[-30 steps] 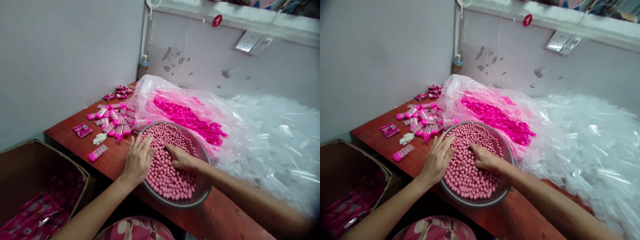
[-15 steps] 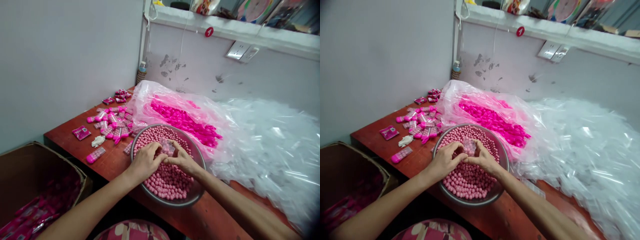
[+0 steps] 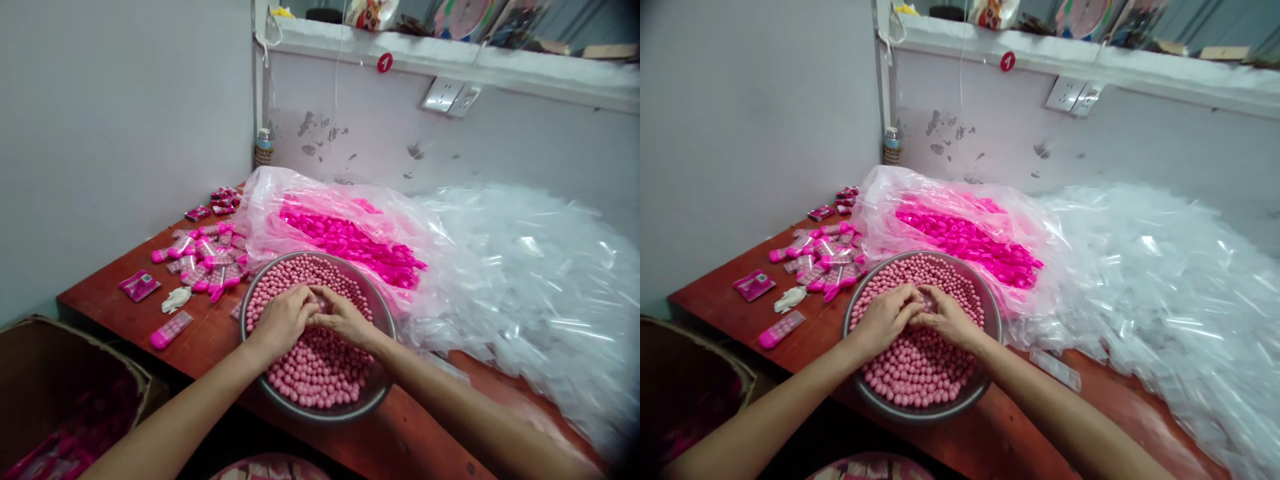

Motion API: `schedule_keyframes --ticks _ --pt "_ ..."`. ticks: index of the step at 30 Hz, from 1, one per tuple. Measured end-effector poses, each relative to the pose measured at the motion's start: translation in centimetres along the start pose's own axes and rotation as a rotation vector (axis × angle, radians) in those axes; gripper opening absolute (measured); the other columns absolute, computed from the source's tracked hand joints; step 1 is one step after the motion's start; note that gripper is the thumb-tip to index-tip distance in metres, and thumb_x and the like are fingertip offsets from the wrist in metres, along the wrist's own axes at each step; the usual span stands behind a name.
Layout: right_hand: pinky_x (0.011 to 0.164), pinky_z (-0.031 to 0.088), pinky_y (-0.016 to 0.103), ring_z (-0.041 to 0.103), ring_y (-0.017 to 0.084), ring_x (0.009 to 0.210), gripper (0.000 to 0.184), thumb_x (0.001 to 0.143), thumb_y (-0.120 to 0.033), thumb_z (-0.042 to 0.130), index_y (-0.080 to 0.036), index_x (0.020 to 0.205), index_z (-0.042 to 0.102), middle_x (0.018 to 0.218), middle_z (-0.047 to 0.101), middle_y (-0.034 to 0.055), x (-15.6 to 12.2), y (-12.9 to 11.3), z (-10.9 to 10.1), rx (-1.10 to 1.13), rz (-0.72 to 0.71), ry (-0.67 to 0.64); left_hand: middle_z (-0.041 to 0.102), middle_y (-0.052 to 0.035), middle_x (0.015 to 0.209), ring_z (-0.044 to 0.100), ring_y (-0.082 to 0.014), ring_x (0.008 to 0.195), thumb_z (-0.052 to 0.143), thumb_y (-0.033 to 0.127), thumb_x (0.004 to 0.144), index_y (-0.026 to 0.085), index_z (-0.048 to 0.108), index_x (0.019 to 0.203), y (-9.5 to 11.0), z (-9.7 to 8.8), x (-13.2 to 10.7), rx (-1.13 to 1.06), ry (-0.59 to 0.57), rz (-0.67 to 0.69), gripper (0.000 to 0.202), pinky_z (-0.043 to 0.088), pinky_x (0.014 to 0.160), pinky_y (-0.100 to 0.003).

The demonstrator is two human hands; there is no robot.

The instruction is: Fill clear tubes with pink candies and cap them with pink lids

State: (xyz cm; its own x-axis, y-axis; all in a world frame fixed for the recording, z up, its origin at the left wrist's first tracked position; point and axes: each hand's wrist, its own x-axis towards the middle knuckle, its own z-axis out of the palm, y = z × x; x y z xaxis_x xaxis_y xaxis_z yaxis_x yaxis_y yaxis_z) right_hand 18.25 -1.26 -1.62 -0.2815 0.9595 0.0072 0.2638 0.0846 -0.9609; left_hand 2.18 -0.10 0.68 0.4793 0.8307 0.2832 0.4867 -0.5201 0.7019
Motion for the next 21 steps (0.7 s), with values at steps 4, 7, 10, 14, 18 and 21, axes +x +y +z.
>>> schedule_keyframes --ticks 4,7,10,14,18,21 --pt "0.084 0.044 0.031 0.057 0.019 0.096 0.052 0.068 -0.027 0.070 -0.021 0.114 0.049 0.106 0.060 0.0020 0.2 -0.4 0.5 -0.103 -0.063 0.013 0.064 -0.0018 0.083 0.061 -0.0188 0.080 0.053 0.019 0.080 0.019 0.055 0.089 0.0 0.1 0.1 -0.103 -0.011 -0.050 0.009 0.045 0.073 -0.030" --pt "0.088 0.043 0.033 0.055 0.021 0.103 0.058 0.067 -0.030 0.072 -0.022 0.119 0.046 0.113 0.058 0.0041 0.1 -0.7 0.6 -0.228 -0.111 0.028 0.067 -0.0032 0.093 0.062 -0.0195 0.087 0.054 0.022 0.079 0.019 0.057 0.099 -0.3 -0.2 0.4 -0.224 -0.017 -0.103 0.020 0.047 0.078 -0.031" --pt "0.089 0.042 0.036 0.054 0.023 0.107 0.066 0.067 -0.035 0.073 -0.021 0.124 0.043 0.119 0.056 0.0078 -0.5 -1.5 0.1 -0.388 -0.168 0.054 0.066 -0.0045 0.102 0.059 -0.0218 0.097 0.053 0.029 0.081 0.020 0.061 0.100 -0.7 -0.6 0.6 -0.225 0.060 -0.132 0.022 0.044 0.087 -0.034" --pt "0.091 0.042 0.032 0.053 0.020 0.108 0.041 0.078 -0.034 0.063 -0.021 0.115 0.051 0.118 0.058 0.0075 -1.5 -2.7 -3.3 -0.600 -0.283 0.127 0.061 -0.0043 0.105 0.056 -0.0222 0.102 0.053 0.035 0.082 0.020 0.059 0.099 -0.8 -0.7 0.2 -0.386 0.063 -0.213 0.024 0.046 0.089 -0.037" --pt "0.079 0.046 0.023 0.060 0.013 0.091 0.019 0.091 -0.026 0.044 -0.021 0.100 0.060 0.100 0.066 0.0033 -1.5 -2.7 -10.2 -1.175 0.014 0.235 0.053 -0.0025 0.105 0.055 -0.0204 0.095 0.051 0.041 0.083 0.022 0.051 0.102 -0.5 -0.4 -0.3 -0.750 -0.042 -0.385 0.026 0.057 0.067 -0.033" --pt "0.077 0.046 0.030 0.060 0.020 0.092 0.021 0.089 -0.018 0.044 -0.017 0.100 0.062 0.102 0.065 0.0101 -1.1 -1.4 -14.9 -1.353 0.162 0.254 0.054 0.0007 0.089 0.057 -0.0161 0.083 0.053 0.040 0.082 0.023 0.047 0.100 -0.5 -0.4 -0.5 -0.919 -0.051 -0.431 0.026 0.058 0.065 -0.031"
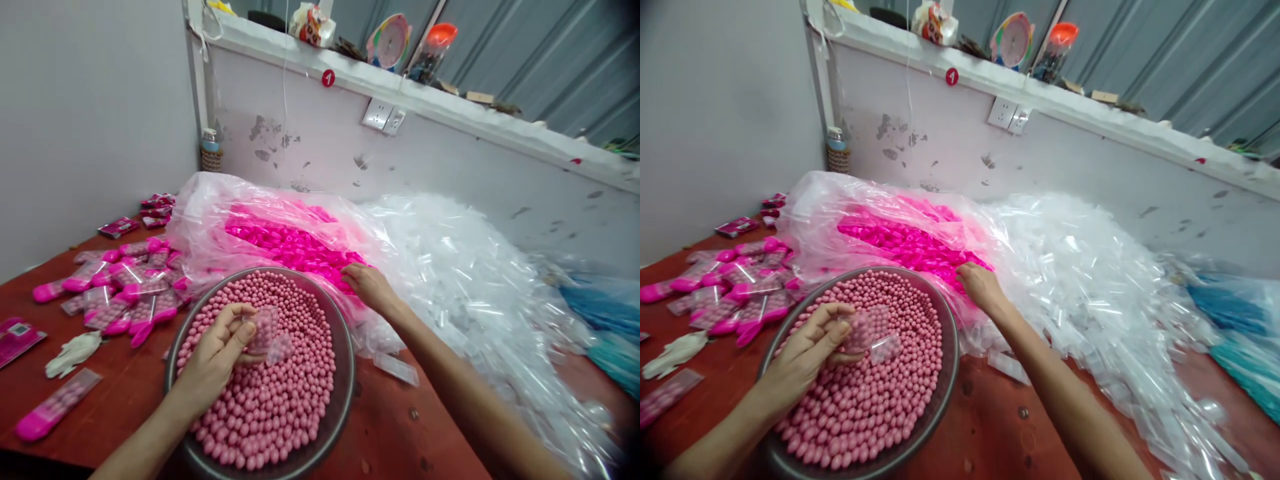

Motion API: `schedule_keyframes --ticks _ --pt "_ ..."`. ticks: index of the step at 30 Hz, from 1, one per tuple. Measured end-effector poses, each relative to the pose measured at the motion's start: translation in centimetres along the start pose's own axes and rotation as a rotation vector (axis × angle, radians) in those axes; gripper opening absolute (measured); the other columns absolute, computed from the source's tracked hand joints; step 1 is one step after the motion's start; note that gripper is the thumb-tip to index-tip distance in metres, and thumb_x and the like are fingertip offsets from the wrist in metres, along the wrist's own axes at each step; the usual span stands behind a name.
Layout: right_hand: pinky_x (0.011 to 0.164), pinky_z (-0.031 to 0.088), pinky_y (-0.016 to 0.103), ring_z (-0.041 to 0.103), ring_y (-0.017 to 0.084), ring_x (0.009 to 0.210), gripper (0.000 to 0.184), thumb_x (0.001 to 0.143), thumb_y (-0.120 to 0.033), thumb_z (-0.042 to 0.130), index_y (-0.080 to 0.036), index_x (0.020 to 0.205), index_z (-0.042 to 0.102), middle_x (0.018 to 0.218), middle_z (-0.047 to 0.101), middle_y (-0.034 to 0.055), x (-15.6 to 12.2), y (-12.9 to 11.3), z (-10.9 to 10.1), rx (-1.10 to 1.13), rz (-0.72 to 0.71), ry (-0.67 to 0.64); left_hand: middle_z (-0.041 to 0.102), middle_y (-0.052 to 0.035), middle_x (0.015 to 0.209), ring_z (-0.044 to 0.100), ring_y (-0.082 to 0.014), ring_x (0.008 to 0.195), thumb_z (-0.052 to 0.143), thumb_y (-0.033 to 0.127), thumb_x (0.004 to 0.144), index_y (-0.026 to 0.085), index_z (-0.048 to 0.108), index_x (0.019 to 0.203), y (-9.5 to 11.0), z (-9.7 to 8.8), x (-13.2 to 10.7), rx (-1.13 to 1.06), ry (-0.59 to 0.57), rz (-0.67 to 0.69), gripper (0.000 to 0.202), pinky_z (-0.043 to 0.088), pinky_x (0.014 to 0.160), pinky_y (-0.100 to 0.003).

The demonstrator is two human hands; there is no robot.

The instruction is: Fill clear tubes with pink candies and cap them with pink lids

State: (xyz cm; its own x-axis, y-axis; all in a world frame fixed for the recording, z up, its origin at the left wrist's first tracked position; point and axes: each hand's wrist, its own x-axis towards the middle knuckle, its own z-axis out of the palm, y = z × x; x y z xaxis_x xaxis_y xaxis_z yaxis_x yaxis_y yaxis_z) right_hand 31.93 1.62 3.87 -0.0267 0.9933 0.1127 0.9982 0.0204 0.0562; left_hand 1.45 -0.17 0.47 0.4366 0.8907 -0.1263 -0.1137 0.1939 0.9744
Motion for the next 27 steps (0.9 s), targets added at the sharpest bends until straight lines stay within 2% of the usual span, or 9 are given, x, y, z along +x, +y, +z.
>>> schedule_keyframes --ticks 2,4,8,12,14,18,20,24,27 --pt "0.075 0.045 0.033 0.060 0.023 0.092 0.022 0.085 -0.010 0.044 -0.015 0.095 0.063 0.099 0.065 0.0137 0.7 1.8 0.7 -0.080 0.029 -0.040 0.055 0.0034 0.077 0.058 -0.0131 0.072 0.055 0.039 0.082 0.023 0.047 0.100 0.0 -0.1 -0.1 -0.050 -0.013 -0.011 0.025 0.057 0.067 -0.031" --pt "0.073 0.045 0.033 0.060 0.025 0.091 0.023 0.083 -0.005 0.043 -0.013 0.088 0.063 0.093 0.065 0.0161 1.1 2.6 1.3 -0.144 0.045 -0.078 0.057 0.0037 0.076 0.059 -0.0125 0.070 0.057 0.038 0.081 0.023 0.048 0.101 0.1 -0.2 -0.1 -0.080 -0.023 -0.021 0.026 0.057 0.067 -0.031" --pt "0.067 0.046 0.032 0.060 0.027 0.088 0.021 0.082 -0.004 0.042 -0.012 0.080 0.061 0.087 0.065 0.0182 1.4 2.8 1.5 -0.169 0.080 -0.101 0.063 -0.0004 0.089 0.062 -0.0164 0.085 0.063 0.032 0.077 0.023 0.053 0.108 0.1 -0.3 -0.3 -0.085 -0.032 0.000 0.033 0.055 0.073 -0.029" --pt "0.063 0.046 0.033 0.063 0.026 0.082 0.018 0.087 -0.015 0.041 -0.014 0.090 0.059 0.086 0.066 0.0151 1.2 2.1 0.1 -0.098 0.164 -0.040 0.066 -0.0028 0.094 0.062 -0.0189 0.092 0.065 0.029 0.075 0.020 0.062 0.104 0.1 -0.3 -0.3 0.011 0.030 0.027 0.031 0.053 0.080 -0.028" --pt "0.059 0.047 0.029 0.064 0.020 0.073 0.020 0.090 -0.027 0.040 -0.016 0.098 0.055 0.084 0.067 0.0096 0.7 0.9 -0.5 0.074 0.164 -0.037 0.068 -0.0040 0.096 0.063 -0.0204 0.093 0.063 0.030 0.075 0.019 0.064 0.102 0.1 -0.2 -0.3 0.037 0.038 0.034 0.028 0.053 0.081 -0.030" --pt "0.050 0.047 0.023 0.061 0.013 0.056 0.026 0.082 -0.039 0.054 -0.016 0.094 0.054 0.069 0.063 0.0004 -0.7 -3.7 -1.1 0.998 0.095 -0.177 0.068 -0.0062 0.104 0.062 -0.0218 0.098 0.059 0.030 0.079 0.019 0.065 0.102 0.5 0.1 -0.4 0.096 0.017 0.116 0.026 0.050 0.088 -0.032" --pt "0.052 0.047 0.023 0.058 0.011 0.054 0.028 0.076 -0.039 0.062 -0.015 0.090 0.057 0.063 0.059 -0.0020 -1.4 -6.2 -1.2 1.285 0.060 -0.260 0.064 -0.0076 0.115 0.059 -0.0223 0.106 0.057 0.030 0.081 0.019 0.064 0.104 0.7 0.2 -0.5 0.092 0.020 0.163 0.027 0.048 0.090 -0.033" --pt "0.060 0.048 0.026 0.058 0.012 0.063 0.030 0.075 -0.037 0.065 -0.016 0.097 0.063 0.070 0.062 -0.0001 -2.4 -9.3 -1.3 1.372 -0.006 -0.373 0.050 -0.0095 0.133 0.048 -0.0237 0.120 0.056 0.028 0.082 0.017 0.063 0.105 0.9 0.1 -0.6 0.036 0.062 0.229 0.026 0.046 0.094 -0.031" --pt "0.069 0.049 0.029 0.060 0.014 0.076 0.030 0.074 -0.033 0.066 -0.019 0.101 0.065 0.089 0.065 0.0031 -2.8 -10.3 -1.4 1.338 -0.059 -0.372 0.056 -0.0106 0.125 0.056 -0.0235 0.110 0.059 0.029 0.081 0.015 0.064 0.101 0.8 0.1 -0.7 -0.057 0.034 0.205 0.025 0.049 0.089 -0.032"
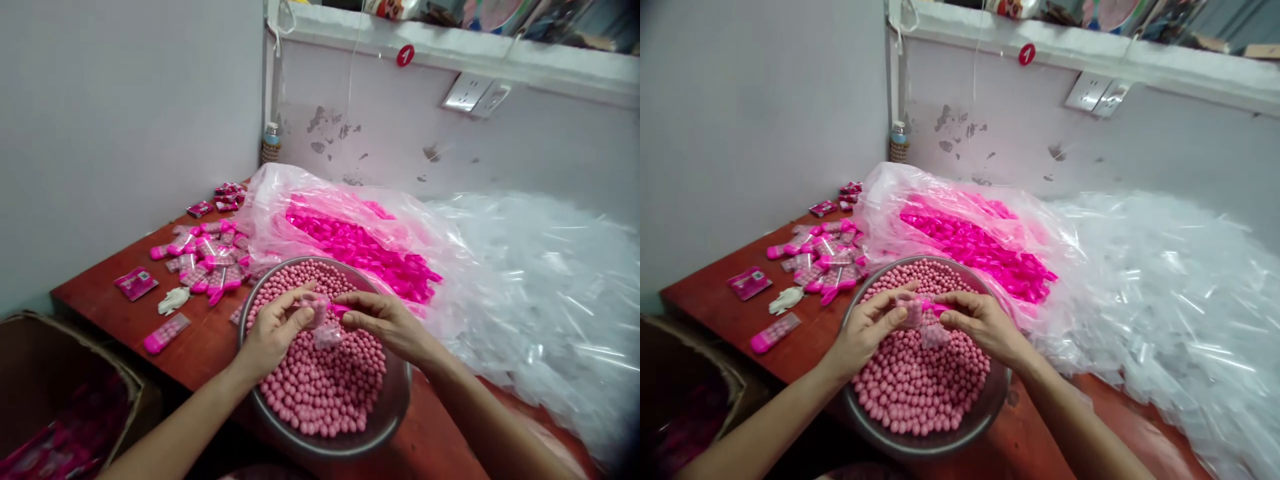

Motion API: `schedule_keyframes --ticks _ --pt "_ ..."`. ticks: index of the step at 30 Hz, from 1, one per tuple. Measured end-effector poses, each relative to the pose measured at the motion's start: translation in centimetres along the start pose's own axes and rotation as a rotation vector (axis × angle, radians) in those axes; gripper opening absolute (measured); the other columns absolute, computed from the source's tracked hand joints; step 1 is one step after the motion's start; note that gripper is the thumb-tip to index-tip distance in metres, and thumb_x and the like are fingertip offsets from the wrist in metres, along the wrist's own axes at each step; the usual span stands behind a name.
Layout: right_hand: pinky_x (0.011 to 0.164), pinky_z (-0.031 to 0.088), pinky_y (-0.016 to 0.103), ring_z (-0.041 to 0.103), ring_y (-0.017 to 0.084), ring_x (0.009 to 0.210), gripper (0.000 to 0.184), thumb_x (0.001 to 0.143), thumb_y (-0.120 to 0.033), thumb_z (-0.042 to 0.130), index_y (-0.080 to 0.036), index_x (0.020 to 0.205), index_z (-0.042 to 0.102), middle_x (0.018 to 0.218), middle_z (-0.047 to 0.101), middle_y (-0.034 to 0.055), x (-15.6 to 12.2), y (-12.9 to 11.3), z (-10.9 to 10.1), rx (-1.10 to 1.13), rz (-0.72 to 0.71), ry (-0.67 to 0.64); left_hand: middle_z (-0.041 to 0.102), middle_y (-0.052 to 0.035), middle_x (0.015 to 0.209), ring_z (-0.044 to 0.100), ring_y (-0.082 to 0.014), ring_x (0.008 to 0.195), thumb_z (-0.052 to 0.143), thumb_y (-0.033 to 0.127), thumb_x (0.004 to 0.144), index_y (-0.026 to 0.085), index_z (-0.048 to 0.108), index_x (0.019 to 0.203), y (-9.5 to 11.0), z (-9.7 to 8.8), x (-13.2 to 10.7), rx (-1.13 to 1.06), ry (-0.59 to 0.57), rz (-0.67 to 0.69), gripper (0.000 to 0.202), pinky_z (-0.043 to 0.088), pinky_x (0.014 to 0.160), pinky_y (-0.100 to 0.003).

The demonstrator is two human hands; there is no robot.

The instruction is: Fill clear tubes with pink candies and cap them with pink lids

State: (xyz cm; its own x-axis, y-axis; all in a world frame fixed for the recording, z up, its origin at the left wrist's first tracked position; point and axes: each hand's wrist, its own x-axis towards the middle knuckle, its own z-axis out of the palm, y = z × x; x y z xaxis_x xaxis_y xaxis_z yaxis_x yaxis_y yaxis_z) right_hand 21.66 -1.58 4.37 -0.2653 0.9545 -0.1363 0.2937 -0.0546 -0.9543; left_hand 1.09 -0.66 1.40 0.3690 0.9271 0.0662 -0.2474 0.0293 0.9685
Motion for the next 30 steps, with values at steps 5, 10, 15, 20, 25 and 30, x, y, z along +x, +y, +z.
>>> schedule_keyframes --ticks 5,10,15,20,25,30 --pt "0.073 0.050 0.031 0.061 0.015 0.079 0.032 0.068 -0.029 0.073 -0.021 0.097 0.064 0.090 0.067 0.0024 -0.4 0.2 1.2 0.247 -0.030 0.178 0.069 -0.0059 0.096 0.065 -0.0180 0.084 0.064 0.028 0.078 0.015 0.065 0.095 -0.1 -0.1 -0.1 -0.187 -0.033 -0.071 0.022 0.054 0.077 -0.030" --pt "0.074 0.050 0.032 0.062 0.015 0.074 0.031 0.069 -0.027 0.073 -0.024 0.099 0.065 0.090 0.067 0.0025 -0.5 1.5 2.5 0.437 -0.091 0.224 0.069 -0.0035 0.078 0.065 -0.0124 0.067 0.065 0.024 0.077 0.014 0.066 0.093 -0.3 -0.6 0.3 -0.444 -0.029 -0.159 0.019 0.054 0.068 -0.026" --pt "0.088 0.046 0.036 0.056 0.021 0.103 0.025 0.074 -0.030 0.069 -0.024 0.098 0.065 0.109 0.061 0.0038 0.2 1.8 3.0 0.181 -0.303 0.236 0.069 -0.0046 0.083 0.064 -0.0129 0.069 0.065 0.028 0.077 0.013 0.066 0.092 -0.4 -0.5 0.3 -0.403 -0.076 -0.137 0.021 0.054 0.067 -0.027" --pt "0.077 0.049 0.031 0.060 0.016 0.086 0.015 0.087 -0.030 0.051 -0.023 0.100 0.056 0.094 0.064 0.0030 -0.1 -0.3 2.6 -0.114 -0.446 0.318 0.068 -0.0047 0.097 0.062 -0.0184 0.091 0.059 0.027 0.082 0.017 0.065 0.101 -0.6 -0.1 -0.2 -0.029 -0.034 0.058 0.022 0.050 0.081 -0.029" --pt "0.073 0.047 0.026 0.060 0.016 0.084 0.021 0.085 -0.023 0.055 -0.022 0.106 0.054 0.093 0.063 0.0042 -0.8 -2.7 2.1 -0.725 -0.614 0.220 0.069 -0.0008 0.093 0.063 -0.0154 0.085 0.051 0.024 0.087 0.022 0.065 0.104 -0.2 0.2 -0.5 0.232 -0.091 0.189 0.022 0.049 0.077 -0.024" --pt "0.066 0.045 0.025 0.058 0.016 0.076 0.011 0.088 -0.023 0.050 -0.018 0.097 0.054 0.084 0.063 0.0056 -0.4 -2.8 2.4 -0.848 -0.665 0.084 0.069 -0.0021 0.095 0.064 -0.0136 0.085 0.052 0.016 0.086 0.019 0.064 0.104 0.0 0.2 -0.9 0.447 -0.057 0.341 0.022 0.047 0.078 -0.022"
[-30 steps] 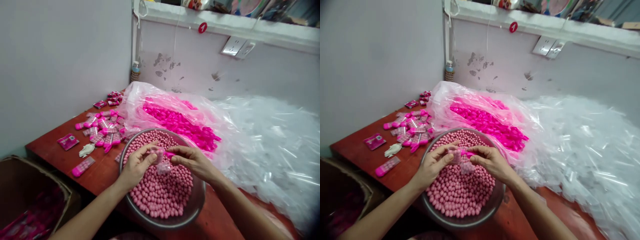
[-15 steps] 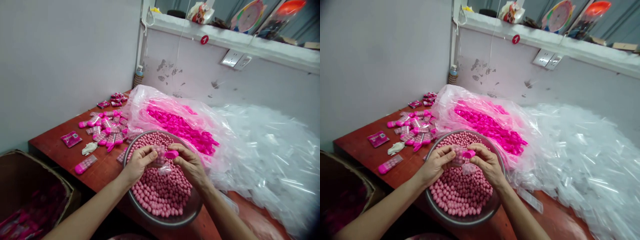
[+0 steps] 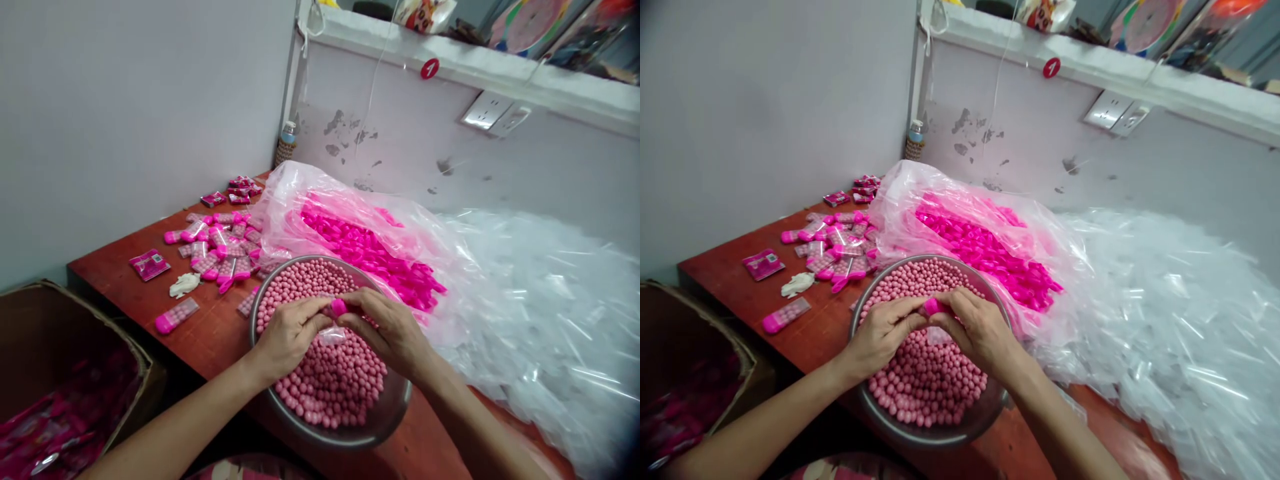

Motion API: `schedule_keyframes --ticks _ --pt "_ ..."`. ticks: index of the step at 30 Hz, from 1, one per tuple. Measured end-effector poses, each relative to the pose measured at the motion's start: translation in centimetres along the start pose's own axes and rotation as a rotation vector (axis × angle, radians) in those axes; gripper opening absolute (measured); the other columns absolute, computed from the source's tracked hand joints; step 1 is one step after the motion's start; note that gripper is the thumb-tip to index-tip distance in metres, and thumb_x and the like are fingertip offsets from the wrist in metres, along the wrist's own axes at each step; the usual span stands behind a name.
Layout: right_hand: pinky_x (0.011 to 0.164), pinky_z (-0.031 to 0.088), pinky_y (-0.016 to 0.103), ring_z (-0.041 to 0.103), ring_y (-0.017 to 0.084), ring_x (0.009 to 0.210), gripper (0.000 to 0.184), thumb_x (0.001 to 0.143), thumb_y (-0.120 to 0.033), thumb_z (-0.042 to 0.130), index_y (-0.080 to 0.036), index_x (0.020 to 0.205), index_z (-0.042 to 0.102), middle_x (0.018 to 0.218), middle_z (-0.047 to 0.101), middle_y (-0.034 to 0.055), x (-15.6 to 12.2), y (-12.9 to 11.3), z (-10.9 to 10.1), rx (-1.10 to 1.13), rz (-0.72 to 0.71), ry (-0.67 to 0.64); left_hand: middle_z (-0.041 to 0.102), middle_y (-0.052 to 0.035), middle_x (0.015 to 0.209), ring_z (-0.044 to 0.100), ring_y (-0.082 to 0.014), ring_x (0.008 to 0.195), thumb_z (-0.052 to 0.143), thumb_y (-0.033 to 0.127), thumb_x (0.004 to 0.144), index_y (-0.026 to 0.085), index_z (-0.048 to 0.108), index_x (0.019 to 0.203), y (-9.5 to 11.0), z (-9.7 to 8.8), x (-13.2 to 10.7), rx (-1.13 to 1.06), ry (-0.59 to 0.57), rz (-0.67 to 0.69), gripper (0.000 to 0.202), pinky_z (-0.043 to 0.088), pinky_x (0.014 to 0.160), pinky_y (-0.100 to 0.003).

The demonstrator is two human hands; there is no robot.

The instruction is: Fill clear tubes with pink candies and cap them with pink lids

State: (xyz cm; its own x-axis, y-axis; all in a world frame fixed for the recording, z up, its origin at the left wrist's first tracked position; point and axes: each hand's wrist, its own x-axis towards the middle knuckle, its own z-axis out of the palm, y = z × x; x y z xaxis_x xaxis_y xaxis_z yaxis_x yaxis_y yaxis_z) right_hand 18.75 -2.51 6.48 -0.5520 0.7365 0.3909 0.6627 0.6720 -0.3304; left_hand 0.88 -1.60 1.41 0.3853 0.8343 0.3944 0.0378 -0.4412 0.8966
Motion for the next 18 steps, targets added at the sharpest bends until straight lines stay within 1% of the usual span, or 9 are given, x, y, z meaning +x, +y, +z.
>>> schedule_keyframes --ticks 4,6,10,12,14,16,18 --pt "0.060 0.042 0.024 0.053 0.015 0.068 0.007 0.089 -0.024 0.048 -0.018 0.090 0.052 0.075 0.057 0.0040 -0.6 -0.1 0.3 0.019 -0.001 -0.056 0.070 -0.0045 0.092 0.064 -0.0143 0.085 0.051 0.014 0.086 0.016 0.063 0.101 -0.4 0.0 -0.5 0.146 0.024 0.136 0.019 0.048 0.078 -0.023" --pt "0.060 0.041 0.025 0.052 0.015 0.068 0.007 0.090 -0.023 0.047 -0.017 0.088 0.051 0.074 0.055 0.0045 -1.1 -0.4 0.3 0.012 -0.011 -0.070 0.070 -0.0057 0.091 0.065 -0.0149 0.083 0.049 0.014 0.087 0.015 0.062 0.101 -0.6 0.1 -0.7 0.216 0.011 0.200 0.019 0.049 0.077 -0.024" --pt "0.058 0.040 0.026 0.050 0.016 0.067 0.009 0.090 -0.020 0.045 -0.015 0.084 0.050 0.073 0.053 0.0063 -2.1 -1.0 0.4 -0.082 0.009 -0.086 0.070 -0.0068 0.088 0.065 -0.0162 0.081 0.046 0.011 0.087 0.014 0.061 0.100 -0.9 0.2 -1.0 0.365 -0.026 0.309 0.020 0.050 0.076 -0.026" --pt "0.057 0.039 0.026 0.049 0.016 0.065 0.011 0.089 -0.019 0.045 -0.015 0.081 0.050 0.071 0.052 0.0056 -2.5 -1.0 0.6 -0.106 0.026 -0.095 0.070 -0.0072 0.087 0.065 -0.0170 0.080 0.045 0.008 0.085 0.013 0.061 0.099 -0.9 0.3 -1.1 0.418 -0.048 0.327 0.021 0.050 0.074 -0.027" --pt "0.056 0.039 0.026 0.049 0.015 0.063 0.013 0.090 -0.020 0.045 -0.015 0.079 0.050 0.068 0.052 0.0050 -2.5 -1.0 1.0 -0.112 0.027 -0.091 0.070 -0.0073 0.086 0.065 -0.0176 0.079 0.045 0.006 0.084 0.013 0.061 0.098 -1.0 0.4 -1.2 0.446 -0.077 0.316 0.022 0.050 0.073 -0.027" --pt "0.056 0.040 0.026 0.050 0.015 0.062 0.014 0.090 -0.021 0.045 -0.015 0.080 0.052 0.068 0.054 0.0057 -2.3 -0.8 1.3 -0.119 0.024 -0.082 0.069 -0.0075 0.085 0.064 -0.0181 0.079 0.045 0.006 0.084 0.012 0.061 0.099 -1.0 0.4 -1.2 0.449 -0.094 0.288 0.023 0.050 0.073 -0.029" --pt "0.059 0.043 0.027 0.053 0.016 0.065 0.013 0.089 -0.022 0.047 -0.014 0.083 0.056 0.071 0.058 0.0071 -2.0 -0.6 1.5 -0.102 0.031 -0.046 0.070 -0.0080 0.087 0.064 -0.0185 0.081 0.045 0.007 0.084 0.012 0.062 0.100 -0.9 0.4 -1.0 0.397 -0.078 0.236 0.024 0.050 0.076 -0.030"
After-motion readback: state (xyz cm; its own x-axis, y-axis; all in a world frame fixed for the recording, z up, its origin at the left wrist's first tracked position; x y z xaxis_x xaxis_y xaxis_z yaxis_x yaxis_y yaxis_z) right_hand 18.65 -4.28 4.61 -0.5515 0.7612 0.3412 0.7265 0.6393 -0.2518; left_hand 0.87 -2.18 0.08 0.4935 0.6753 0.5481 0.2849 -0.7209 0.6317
